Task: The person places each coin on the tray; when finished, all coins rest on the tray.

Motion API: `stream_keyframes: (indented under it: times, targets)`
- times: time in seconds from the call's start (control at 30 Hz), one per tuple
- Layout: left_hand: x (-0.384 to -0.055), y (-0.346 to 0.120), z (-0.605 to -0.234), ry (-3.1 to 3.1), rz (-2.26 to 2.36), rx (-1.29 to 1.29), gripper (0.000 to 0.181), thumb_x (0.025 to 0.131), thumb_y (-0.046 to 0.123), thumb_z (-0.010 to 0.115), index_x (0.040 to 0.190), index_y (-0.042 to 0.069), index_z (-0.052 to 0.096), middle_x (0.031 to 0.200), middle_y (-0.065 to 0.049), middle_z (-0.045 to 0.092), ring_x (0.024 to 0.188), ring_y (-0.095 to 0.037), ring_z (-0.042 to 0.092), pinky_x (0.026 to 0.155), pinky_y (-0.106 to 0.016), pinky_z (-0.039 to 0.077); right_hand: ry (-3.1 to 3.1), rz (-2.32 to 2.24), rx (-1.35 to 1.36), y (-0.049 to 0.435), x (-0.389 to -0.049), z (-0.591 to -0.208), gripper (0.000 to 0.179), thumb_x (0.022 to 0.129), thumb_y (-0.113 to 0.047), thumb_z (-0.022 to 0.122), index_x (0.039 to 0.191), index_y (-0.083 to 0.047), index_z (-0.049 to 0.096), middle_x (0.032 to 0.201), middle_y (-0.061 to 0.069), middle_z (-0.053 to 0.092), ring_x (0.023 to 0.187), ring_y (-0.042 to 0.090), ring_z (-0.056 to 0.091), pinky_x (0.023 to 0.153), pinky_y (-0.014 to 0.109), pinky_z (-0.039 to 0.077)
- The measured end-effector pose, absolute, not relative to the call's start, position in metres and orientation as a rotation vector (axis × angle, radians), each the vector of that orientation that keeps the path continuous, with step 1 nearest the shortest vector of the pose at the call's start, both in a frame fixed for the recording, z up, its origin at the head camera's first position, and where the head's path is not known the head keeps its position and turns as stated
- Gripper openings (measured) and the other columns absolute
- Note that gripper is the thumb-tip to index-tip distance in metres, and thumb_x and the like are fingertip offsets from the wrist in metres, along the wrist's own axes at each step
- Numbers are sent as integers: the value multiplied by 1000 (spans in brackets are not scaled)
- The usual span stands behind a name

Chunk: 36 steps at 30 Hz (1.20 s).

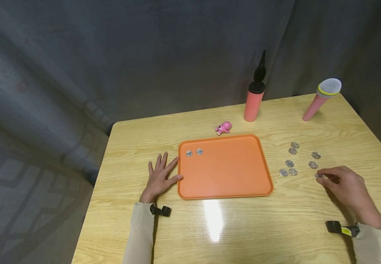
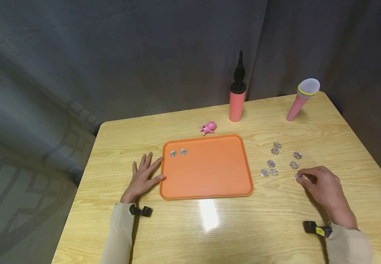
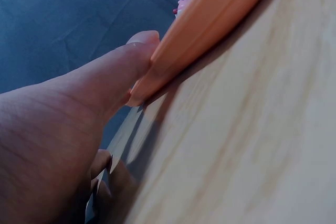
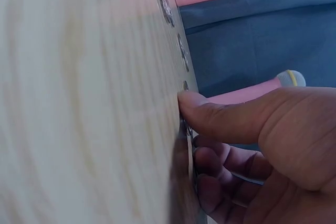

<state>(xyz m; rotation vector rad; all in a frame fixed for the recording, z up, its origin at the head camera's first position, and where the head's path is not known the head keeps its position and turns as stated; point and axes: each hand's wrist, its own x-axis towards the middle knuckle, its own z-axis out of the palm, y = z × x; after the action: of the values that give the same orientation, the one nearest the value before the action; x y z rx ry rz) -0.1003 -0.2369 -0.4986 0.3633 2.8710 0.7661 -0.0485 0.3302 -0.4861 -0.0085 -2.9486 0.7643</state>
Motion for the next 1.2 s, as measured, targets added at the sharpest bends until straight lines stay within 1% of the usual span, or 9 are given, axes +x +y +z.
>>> stream_keyframes:
  times: [0.07,0.3,0.47,0.67,0.8,1.0,1.1,1.17,1.2]
  targets:
    - [-100,-237,-499,2868,765,361,73,93,51,63,157,36,32,171,-12,5,159,-37,-6,119,-70,-14,-2945,754,-11,329,-49,-486,21,80,-1,80,98,8,73,95,31,64,80,37,59,66,33,34]
    - [-101,-236,-499,2871,752,363,72,93,51,63,157,36,32,171,-12,5,159,-37,-6,119,-70,-13,-2929,732,19,326,-50,-484,22,81,-6,80,97,8,73,88,27,65,75,30,58,64,32,35]
    - [-101,-236,-500,2871,754,366,72,94,51,63,157,36,32,171,-12,4,159,-37,-6,119,-71,-13,-2915,749,-9,322,-50,-483,21,80,1,79,98,10,72,94,33,67,76,40,64,61,25,38]
    - [-101,-237,-500,2861,762,360,72,94,50,63,157,36,32,171,-11,3,159,-36,-7,119,-69,-15,-2924,752,-73,321,-51,-480,18,80,2,79,95,10,73,95,34,69,79,46,67,56,40,50]
    - [-101,-237,-498,2861,768,361,72,94,50,63,157,35,32,171,-11,4,159,-37,-6,119,-69,-14,-2925,741,-83,321,-51,-478,18,79,0,81,93,9,73,91,33,71,76,45,69,53,37,50]
    - [-100,-236,-497,2867,783,367,73,93,50,64,157,34,33,171,-13,5,158,-39,-4,118,-71,-13,-2944,754,-108,321,-52,-479,18,80,-1,80,94,8,72,90,31,71,72,38,67,52,19,38]
    - [-99,-236,-497,2880,791,375,73,92,51,65,156,33,35,170,-15,7,158,-41,-3,118,-72,-12,-2947,754,-126,321,-53,-480,19,81,-1,80,95,8,72,88,30,71,69,32,66,52,15,34]
    - [-99,-236,-496,2882,795,379,72,92,50,65,156,32,36,170,-16,8,158,-42,-2,117,-73,-11,-2943,752,-128,321,-53,-481,19,81,-1,80,95,8,72,87,29,72,66,24,64,52,15,34]
    - [-99,-236,-496,2879,794,375,72,93,50,65,156,32,35,170,-16,7,158,-41,-3,117,-73,-12,-2940,754,-130,322,-53,-481,19,81,-2,80,95,8,72,86,28,72,64,15,62,52,15,34]
